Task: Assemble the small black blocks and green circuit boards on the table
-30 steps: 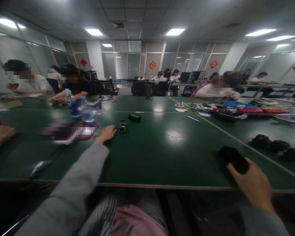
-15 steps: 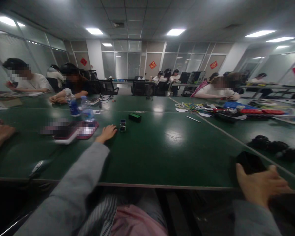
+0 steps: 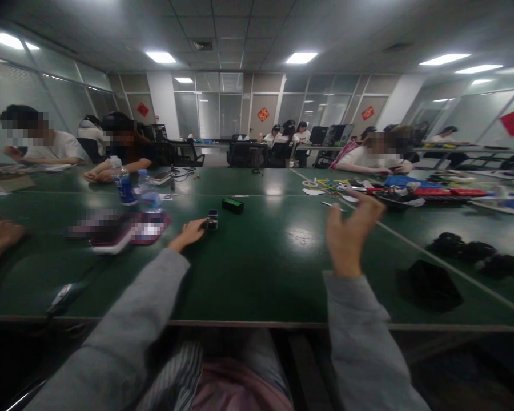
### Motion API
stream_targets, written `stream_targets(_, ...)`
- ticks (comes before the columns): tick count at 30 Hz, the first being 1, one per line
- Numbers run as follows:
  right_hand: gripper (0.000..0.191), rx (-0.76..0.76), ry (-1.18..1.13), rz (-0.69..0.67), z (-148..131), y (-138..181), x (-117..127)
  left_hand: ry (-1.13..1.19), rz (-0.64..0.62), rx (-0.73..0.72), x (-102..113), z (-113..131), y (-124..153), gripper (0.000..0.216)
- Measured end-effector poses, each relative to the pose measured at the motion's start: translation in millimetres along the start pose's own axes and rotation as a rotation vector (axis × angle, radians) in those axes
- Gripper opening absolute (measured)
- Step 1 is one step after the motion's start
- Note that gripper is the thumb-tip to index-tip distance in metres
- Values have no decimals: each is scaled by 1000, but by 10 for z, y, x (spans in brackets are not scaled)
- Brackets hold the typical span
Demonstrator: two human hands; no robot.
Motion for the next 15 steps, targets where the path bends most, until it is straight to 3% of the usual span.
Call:
stream_targets(4,38,-34,-378,-410,-879,361,-1601,-20,-9,-25,-19,58,4,50)
stream_targets(7,47,-144,-482,-637,-1193,913,-2477,-51,-22,-35,-55,90,-7,46)
stream_targets(10,55,-176,-520,-752,-1289,1319,-2889,-75,-24,-38,-78,97,-16,44)
stream_targets(15,41,-240,-566,-765,-1125,1449,-2931,-66,-8,-30,-64,66,-9,41)
Point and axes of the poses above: each hand's wrist, its own y-axis away from the middle knuckle, its own x-axis out of the back of the hand, z = x × y, the point moved 9 cm from there along -y, towards the middle knuckle, and after that the axes turned 13 degrees about -y, right-handed, at the moved point
